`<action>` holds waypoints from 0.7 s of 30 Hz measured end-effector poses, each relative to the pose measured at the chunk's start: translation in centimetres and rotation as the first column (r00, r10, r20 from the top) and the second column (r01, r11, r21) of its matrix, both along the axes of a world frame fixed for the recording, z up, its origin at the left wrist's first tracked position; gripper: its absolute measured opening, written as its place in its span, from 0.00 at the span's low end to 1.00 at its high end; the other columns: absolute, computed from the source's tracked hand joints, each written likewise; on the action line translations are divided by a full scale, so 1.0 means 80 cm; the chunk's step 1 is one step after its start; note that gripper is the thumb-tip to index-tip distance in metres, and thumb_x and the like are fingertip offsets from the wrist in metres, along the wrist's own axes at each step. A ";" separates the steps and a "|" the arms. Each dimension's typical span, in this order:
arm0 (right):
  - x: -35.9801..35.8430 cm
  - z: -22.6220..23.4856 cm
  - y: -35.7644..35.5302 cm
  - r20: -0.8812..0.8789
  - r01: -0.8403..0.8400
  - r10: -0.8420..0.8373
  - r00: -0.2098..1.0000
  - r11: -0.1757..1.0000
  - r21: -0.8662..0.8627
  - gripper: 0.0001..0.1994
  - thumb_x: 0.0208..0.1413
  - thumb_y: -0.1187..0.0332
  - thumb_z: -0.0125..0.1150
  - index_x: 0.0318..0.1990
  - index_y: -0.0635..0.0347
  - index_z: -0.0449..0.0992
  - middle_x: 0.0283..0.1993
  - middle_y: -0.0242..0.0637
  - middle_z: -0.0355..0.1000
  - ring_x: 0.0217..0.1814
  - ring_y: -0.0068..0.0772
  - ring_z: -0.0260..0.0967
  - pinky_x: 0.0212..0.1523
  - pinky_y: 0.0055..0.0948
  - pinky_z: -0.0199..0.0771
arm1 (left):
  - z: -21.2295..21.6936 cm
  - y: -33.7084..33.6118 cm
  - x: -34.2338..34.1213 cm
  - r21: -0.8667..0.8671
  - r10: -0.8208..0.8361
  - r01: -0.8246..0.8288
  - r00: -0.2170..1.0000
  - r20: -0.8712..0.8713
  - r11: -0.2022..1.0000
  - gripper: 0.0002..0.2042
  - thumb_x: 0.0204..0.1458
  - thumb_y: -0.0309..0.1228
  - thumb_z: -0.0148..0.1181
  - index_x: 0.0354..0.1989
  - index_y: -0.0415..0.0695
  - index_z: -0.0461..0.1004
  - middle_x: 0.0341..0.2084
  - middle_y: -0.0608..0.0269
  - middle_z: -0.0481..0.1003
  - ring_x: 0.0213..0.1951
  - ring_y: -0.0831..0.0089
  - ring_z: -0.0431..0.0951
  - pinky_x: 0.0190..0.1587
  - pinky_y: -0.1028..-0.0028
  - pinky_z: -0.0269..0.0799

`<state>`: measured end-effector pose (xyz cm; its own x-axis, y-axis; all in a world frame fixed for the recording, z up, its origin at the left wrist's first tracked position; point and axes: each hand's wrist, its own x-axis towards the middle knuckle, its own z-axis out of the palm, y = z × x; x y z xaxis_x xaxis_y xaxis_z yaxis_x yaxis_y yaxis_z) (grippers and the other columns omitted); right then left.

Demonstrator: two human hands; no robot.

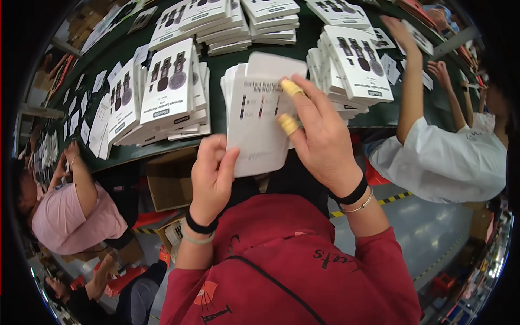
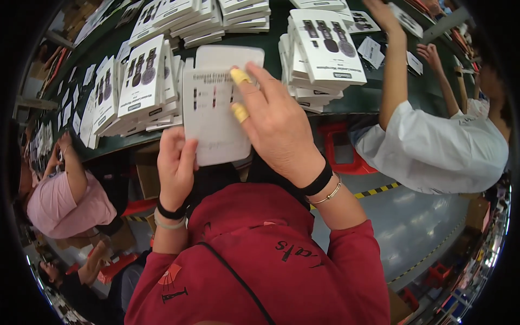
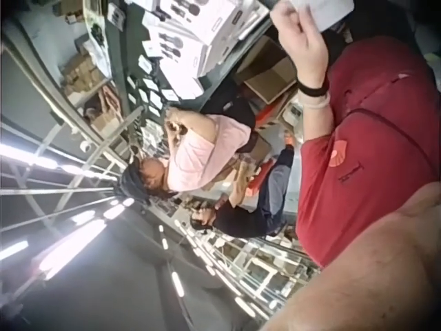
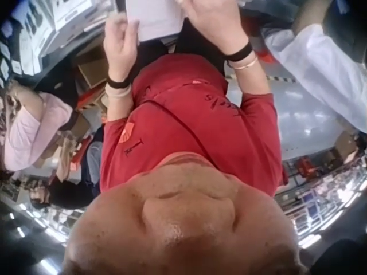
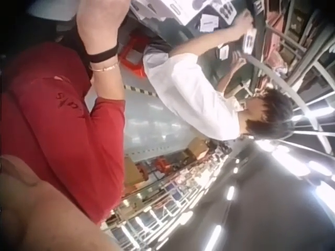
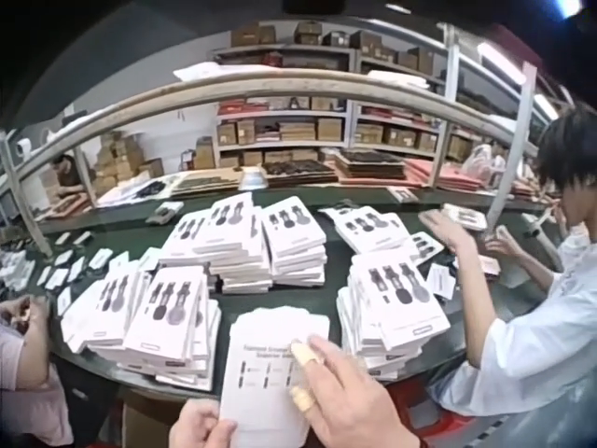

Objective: The person inserts a small card into a white box, folds the box flaps by hand, and places it onto a stack. This process is repeated multiple times while the person occasionally moves stacks of boxes on the table.

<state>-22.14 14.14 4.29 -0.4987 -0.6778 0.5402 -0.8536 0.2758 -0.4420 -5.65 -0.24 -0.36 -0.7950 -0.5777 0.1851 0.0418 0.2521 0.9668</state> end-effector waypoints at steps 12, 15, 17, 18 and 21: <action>0.023 0.020 0.022 0.454 -0.434 0.378 0.807 0.901 0.020 0.11 0.50 0.64 0.72 0.36 0.59 0.79 0.34 0.38 0.68 0.32 0.38 0.70 0.30 0.32 0.69 | -0.021 0.001 0.075 0.794 -0.715 0.542 0.668 -0.207 0.276 0.50 0.45 0.38 0.71 0.73 0.37 0.46 0.66 0.46 0.60 0.68 0.61 0.60 0.69 0.61 0.55; 0.035 0.020 0.024 0.410 -0.450 0.427 0.806 0.892 -0.046 0.10 0.51 0.63 0.71 0.34 0.58 0.79 0.30 0.38 0.69 0.30 0.37 0.71 0.28 0.33 0.68 | -0.010 0.027 0.058 0.814 -0.652 0.566 0.668 -0.360 0.131 0.48 0.45 0.37 0.69 0.73 0.36 0.46 0.65 0.43 0.61 0.68 0.56 0.62 0.69 0.58 0.56; 0.036 0.031 0.037 0.392 -0.453 0.390 0.833 0.888 0.081 0.10 0.53 0.62 0.70 0.34 0.57 0.78 0.27 0.38 0.69 0.28 0.39 0.70 0.27 0.33 0.68 | -0.006 0.032 0.054 0.814 -0.611 0.578 0.665 -0.429 0.058 0.48 0.45 0.36 0.68 0.73 0.36 0.47 0.65 0.42 0.61 0.67 0.53 0.63 0.69 0.57 0.56; 0.036 0.036 0.043 0.381 -0.452 0.372 0.847 0.881 0.144 0.10 0.54 0.62 0.69 0.34 0.57 0.78 0.26 0.38 0.69 0.27 0.40 0.70 0.27 0.32 0.68 | -0.006 0.030 0.055 0.812 -0.609 0.582 0.664 -0.434 0.056 0.47 0.45 0.35 0.67 0.72 0.36 0.47 0.65 0.42 0.61 0.67 0.52 0.63 0.69 0.56 0.57; 0.035 0.049 0.056 0.481 -0.467 0.287 0.828 0.828 0.310 0.11 0.55 0.61 0.68 0.35 0.58 0.76 0.25 0.39 0.70 0.26 0.43 0.71 0.27 0.32 0.68 | -0.005 0.029 0.060 0.805 -0.602 0.591 0.664 -0.444 0.058 0.44 0.46 0.31 0.64 0.72 0.36 0.48 0.65 0.41 0.61 0.66 0.48 0.64 0.69 0.54 0.57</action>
<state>-19.35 18.59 8.25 -0.2642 -0.9644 -0.0069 -0.6989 0.1964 -0.6877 -0.87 2.10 -0.74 -0.9539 0.2975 -0.0393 -0.2666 -0.7803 0.5657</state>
